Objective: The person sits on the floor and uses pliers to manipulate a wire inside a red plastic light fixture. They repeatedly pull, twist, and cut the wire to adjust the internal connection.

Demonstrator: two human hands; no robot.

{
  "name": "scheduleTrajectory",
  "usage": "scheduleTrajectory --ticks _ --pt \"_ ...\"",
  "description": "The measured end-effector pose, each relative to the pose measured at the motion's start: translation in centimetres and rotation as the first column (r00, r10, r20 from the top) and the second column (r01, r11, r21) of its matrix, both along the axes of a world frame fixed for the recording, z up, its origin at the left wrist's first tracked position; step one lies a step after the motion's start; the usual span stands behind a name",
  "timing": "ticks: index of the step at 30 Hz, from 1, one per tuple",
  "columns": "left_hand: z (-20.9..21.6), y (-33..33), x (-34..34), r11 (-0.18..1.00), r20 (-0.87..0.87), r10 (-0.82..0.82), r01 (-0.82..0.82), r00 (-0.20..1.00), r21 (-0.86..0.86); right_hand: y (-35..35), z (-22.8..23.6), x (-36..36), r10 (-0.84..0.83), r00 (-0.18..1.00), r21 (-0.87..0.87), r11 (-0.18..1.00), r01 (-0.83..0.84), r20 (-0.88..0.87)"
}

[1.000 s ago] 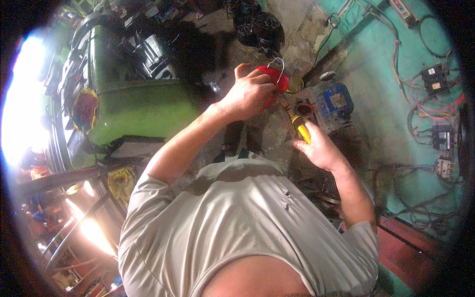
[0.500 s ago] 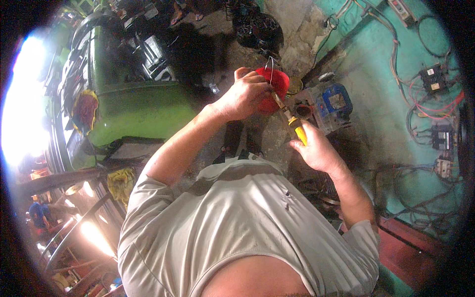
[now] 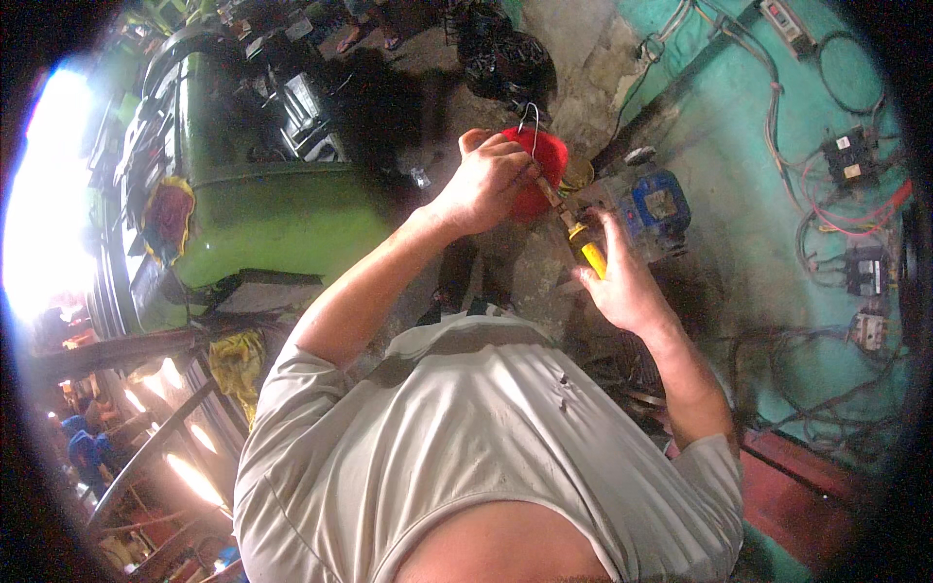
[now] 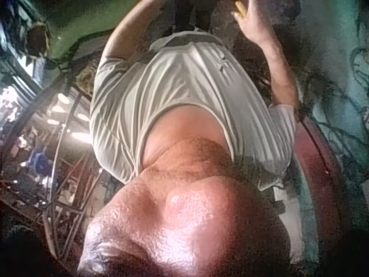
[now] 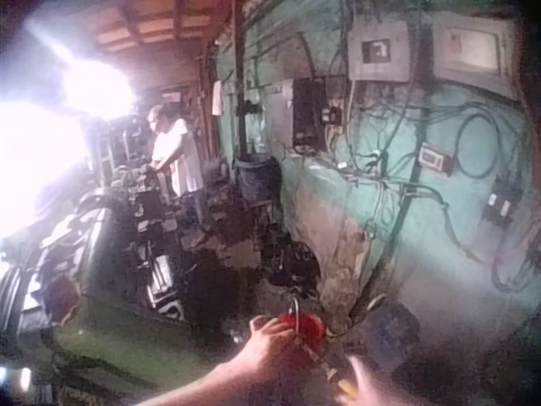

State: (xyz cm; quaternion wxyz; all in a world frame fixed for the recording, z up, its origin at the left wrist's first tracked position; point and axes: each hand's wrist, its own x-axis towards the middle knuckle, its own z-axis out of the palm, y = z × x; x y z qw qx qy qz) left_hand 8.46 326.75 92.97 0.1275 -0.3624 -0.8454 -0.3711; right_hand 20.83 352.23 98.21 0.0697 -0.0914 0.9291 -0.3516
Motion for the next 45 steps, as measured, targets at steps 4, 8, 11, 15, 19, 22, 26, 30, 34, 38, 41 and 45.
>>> scheduleTrajectory --ticks 4,8,11,15,19,22,26,30,34,38,41,45 --pt "0.0 0.4 0.0 0.999 -0.013 0.028 -0.027 1.000 0.023 -0.4 0.7 -0.8 -0.022 0.987 0.137 0.991 0.001 0.159" --pt "-0.5 0.8 -0.1 0.993 -0.063 0.058 -0.051 0.996 0.108 -0.3 -0.9 -1.2 -0.024 0.997 0.149 0.989 0.014 0.067" --pt "-0.2 0.6 -0.1 0.989 -0.031 0.073 -0.069 0.997 0.129 0.0 -2.1 -1.4 -0.009 1.000 0.178 0.984 0.009 -0.005" --pt "0.0 0.3 -0.3 0.989 0.028 0.060 -0.064 0.998 0.131 -0.2 -2.0 -1.8 0.015 0.988 0.246 0.969 0.023 -0.155" --pt "0.3 0.2 -0.9 0.996 0.033 0.057 -0.059 0.998 0.071 1.2 -4.0 -2.8 0.069 0.974 0.332 0.943 0.008 -0.218" --pt "-0.5 0.4 -0.9 0.990 -0.049 0.069 -0.062 0.996 0.124 1.3 -4.6 -3.1 0.084 0.960 0.349 0.937 0.015 -0.266" --pt "-2.1 1.1 -0.7 0.995 0.009 0.098 -0.098 0.995 -0.029 2.6 -6.3 -3.2 0.085 0.971 0.335 0.942 -0.005 -0.225" --pt "-3.0 2.0 -0.4 0.984 0.167 0.177 -0.176 0.970 -0.022 2.7 -6.4 -2.5 0.036 0.997 0.201 0.979 -0.021 -0.069" --pt "-3.7 2.4 -0.7 0.987 0.280 0.102 -0.133 0.955 0.092 4.1 -10.5 -1.5 -0.070 0.998 -0.104 0.992 0.069 -0.006" --pt "-2.6 2.9 -0.7 0.971 0.409 -0.005 -0.094 0.913 0.222 4.8 -12.9 -2.0 -0.200 0.927 -0.374 0.872 0.317 0.318" --pt "-2.7 3.4 -0.9 0.931 0.529 -0.078 -0.127 0.845 0.341 2.5 -14.0 -3.4 -0.363 0.865 -0.645 0.576 0.501 0.348" --pt "-0.8 4.3 -0.7 0.855 0.638 -0.212 -0.176 0.740 0.487 1.7 -12.1 -4.3 -0.128 0.815 -0.810 0.096 0.578 0.566"
